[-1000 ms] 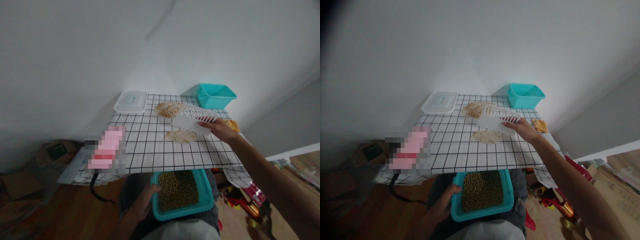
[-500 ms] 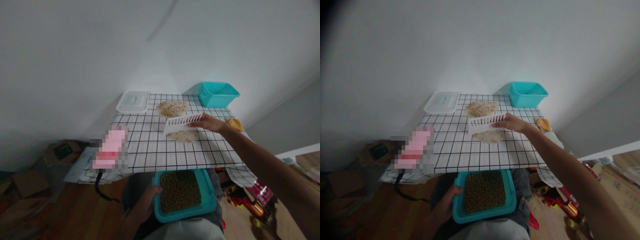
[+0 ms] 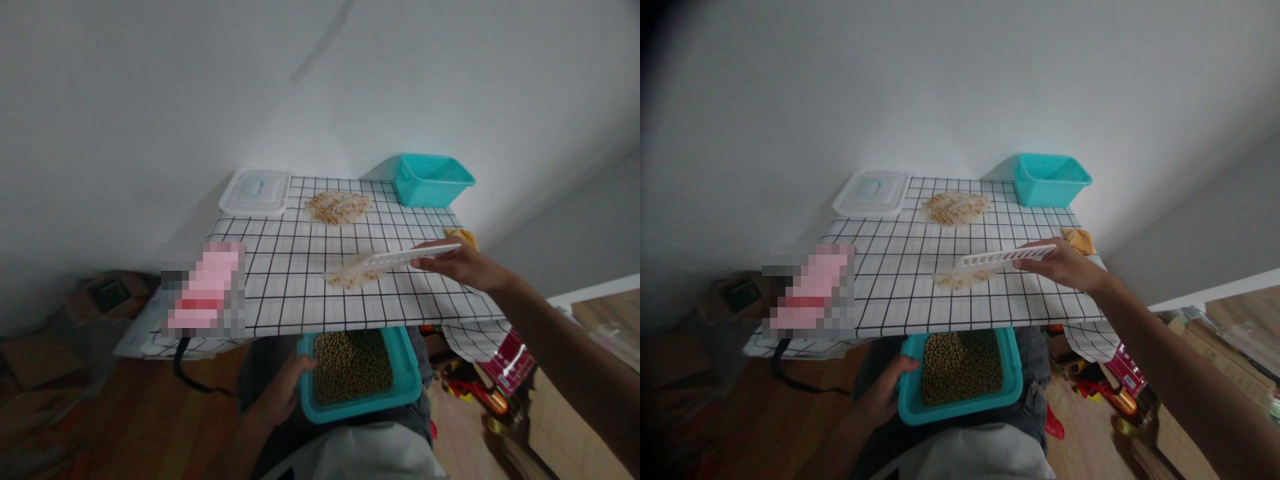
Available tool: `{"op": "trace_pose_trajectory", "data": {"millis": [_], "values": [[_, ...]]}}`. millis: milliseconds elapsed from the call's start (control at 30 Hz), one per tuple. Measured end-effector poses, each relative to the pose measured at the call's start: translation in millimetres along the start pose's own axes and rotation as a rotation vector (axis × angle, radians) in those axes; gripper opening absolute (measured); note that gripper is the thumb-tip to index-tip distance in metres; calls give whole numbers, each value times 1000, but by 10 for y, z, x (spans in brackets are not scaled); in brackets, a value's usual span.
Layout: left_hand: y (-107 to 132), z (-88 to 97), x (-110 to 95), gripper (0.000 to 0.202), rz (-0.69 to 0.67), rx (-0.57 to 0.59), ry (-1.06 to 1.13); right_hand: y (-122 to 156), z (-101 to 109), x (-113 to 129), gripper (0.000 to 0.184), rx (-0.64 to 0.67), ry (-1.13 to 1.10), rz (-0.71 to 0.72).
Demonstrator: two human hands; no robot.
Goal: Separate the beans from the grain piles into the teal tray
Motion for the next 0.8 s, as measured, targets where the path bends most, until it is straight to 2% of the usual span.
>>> {"op": "trace_pose_trajectory", "data": {"millis": [133,267,467,567,700,800], "values": [[-55,11,26,32,24,-11,-17,384,74,-172,35,-186,64,-78],[-90,-52,29,39,45,-16,-35,628,114,-336,34,-267,58,-150],[-161,-167,77,33,81,34,-10,618,67,-500,33,-248,-3,-190],[-180,-204,111,32,78,50,-1,572,21,-478,31,-201,-26,-149],[-207,-264,145,41,62,56,31,577,-17,-444,29,-128,-46,-124],[-244,-307,174,40,66,66,29,596,7,-456,31,-164,-35,-131]]}}
Point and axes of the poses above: each hand's wrist, its own y-axis away from the middle knuckle, its own z-axis out of the back of the hand, x = y × z, the point moved 4 cm from there along -y, towards the middle knuckle, and after that the axes turned 4 degrees about y, right-handed, at the moved point
